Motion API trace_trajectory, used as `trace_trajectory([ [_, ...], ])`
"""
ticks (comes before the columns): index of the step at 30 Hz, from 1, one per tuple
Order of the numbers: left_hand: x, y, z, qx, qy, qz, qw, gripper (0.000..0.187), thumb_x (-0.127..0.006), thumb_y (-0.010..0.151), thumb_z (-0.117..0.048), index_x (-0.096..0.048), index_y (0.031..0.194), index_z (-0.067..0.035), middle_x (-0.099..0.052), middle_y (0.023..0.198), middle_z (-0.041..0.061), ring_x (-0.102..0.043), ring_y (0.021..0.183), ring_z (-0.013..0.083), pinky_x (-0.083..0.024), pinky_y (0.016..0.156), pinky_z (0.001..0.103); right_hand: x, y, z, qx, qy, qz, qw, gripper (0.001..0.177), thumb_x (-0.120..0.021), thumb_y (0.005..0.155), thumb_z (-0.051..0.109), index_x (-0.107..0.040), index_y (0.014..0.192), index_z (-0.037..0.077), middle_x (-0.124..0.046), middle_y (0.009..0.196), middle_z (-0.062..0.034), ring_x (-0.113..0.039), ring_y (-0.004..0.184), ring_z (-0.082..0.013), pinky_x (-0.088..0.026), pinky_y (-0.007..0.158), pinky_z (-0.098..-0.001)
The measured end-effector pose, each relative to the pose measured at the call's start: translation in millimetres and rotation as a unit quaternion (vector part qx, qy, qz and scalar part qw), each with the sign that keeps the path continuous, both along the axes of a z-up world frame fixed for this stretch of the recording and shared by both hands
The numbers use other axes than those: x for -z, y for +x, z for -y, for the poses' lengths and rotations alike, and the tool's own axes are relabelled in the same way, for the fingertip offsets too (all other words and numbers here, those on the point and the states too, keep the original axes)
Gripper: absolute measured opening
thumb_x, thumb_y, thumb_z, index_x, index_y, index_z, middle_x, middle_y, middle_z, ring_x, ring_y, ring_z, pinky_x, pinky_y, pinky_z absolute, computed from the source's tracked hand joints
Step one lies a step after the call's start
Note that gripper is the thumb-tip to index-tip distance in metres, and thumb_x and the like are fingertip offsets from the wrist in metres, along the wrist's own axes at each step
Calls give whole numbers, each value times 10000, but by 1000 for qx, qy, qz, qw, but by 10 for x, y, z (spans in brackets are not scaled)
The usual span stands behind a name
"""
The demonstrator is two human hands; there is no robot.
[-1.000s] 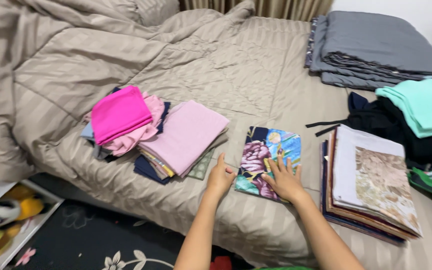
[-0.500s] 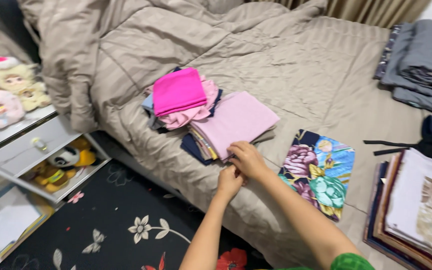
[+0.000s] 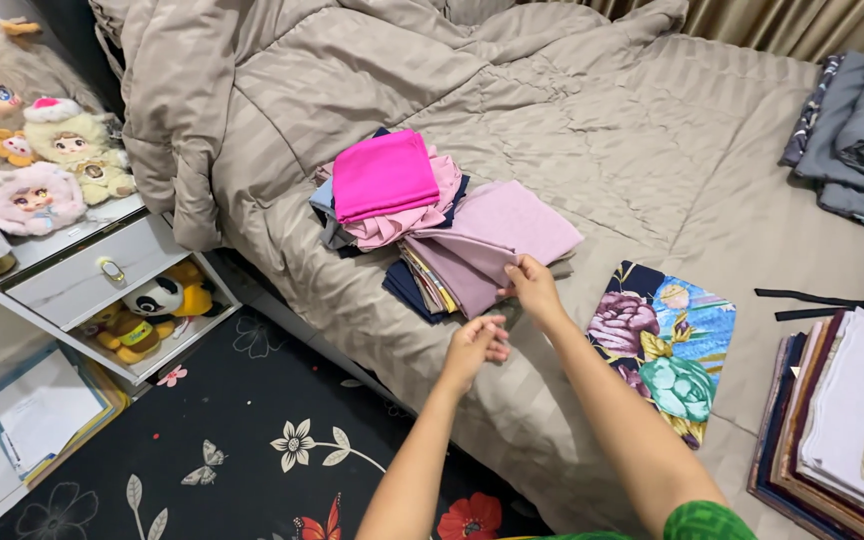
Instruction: The person organizes folded clothes on a bed into separate stacks by picking up individual pieces of fabric and placing them onto one of several piles.
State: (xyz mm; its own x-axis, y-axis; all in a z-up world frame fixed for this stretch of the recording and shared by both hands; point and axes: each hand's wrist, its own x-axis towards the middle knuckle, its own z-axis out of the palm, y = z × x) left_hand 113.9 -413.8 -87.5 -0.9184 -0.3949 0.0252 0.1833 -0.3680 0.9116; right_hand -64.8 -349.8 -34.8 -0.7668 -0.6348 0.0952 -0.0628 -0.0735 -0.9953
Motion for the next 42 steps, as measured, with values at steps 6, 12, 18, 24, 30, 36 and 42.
trace_trajectory([
  [6, -147, -153, 10, 36, 286, -138, 947, 492, -431, 1042, -248, -422, 1498, -64, -600, 1444, 116, -626, 1270, 314, -504, 1106, 434, -430, 574, -536, 32, 120, -278, 953, 156, -567, 1026, 124, -634, 1131, 31, -701, 845, -70, -669, 734, -150, -531, 673, -302],
  [12, -161, -445, -162, 70, 418, -183, 887, 537, -416, 1092, -405, -441, 1449, -4, -587, 1398, 181, -549, 1262, 356, -459, 1118, 522, -457, 910, -1321, -6, 106, -261, 959, 267, -557, 1001, 139, -658, 1231, 49, -734, 1066, -66, -687, 942, -200, -529, 854, -290],
  [18, -511, -655, -268, 103, 424, -250, 864, 594, -435, 1064, -455, -452, 1450, -3, -580, 1404, 184, -548, 1269, 354, -452, 1112, 505, 86, 754, -1557, 26, -220, 154, 963, 360, -498, 880, 61, -673, 1194, 56, -600, 1434, 20, -529, 1327, -172, -408, 1075, -348],
  [24, -659, -629, -308, 133, 416, -285, 853, 651, -454, 1036, -505, -463, 1450, -2, -574, 1410, 186, -547, 1275, 351, -445, 1106, 489, 63, 435, -1436, 36, -168, 275, 946, 214, -651, 973, 101, -598, 1181, 99, -649, 1171, -64, -614, 1103, -204, -500, 942, -415],
  [30, -803, -320, -98, 199, 362, -386, 825, 708, -473, 1008, -555, -475, 1450, -1, -567, 1417, 189, -546, 1282, 348, -438, 1100, 472, -200, 261, -1446, -4, -151, 262, 953, 432, -683, 876, 27, -617, 1301, 54, -711, 1135, -60, -687, 1016, -166, -567, 920, -348],
  [36, -805, -95, 281, 100, 351, -71, 928, 541, -675, 940, -228, -542, 1392, 37, -678, 1276, 170, -692, 1122, 280, -568, 978, 423, -259, 189, -1576, 6, -176, 219, 960, 490, -715, 948, 56, -606, 1414, -49, -680, 1167, -47, -650, 1049, -115, -518, 953, -296],
  [42, -1173, 26, 175, 75, 202, -20, 976, 496, -652, 888, -2, -576, 1378, 26, -708, 1222, 143, -704, 1085, 236, -590, 901, 368, -527, 354, -1692, -41, -105, 134, 984, 640, -760, 961, -47, -574, 1573, -26, -390, 929, -58, -449, 891, -156, -473, 933, -326],
])
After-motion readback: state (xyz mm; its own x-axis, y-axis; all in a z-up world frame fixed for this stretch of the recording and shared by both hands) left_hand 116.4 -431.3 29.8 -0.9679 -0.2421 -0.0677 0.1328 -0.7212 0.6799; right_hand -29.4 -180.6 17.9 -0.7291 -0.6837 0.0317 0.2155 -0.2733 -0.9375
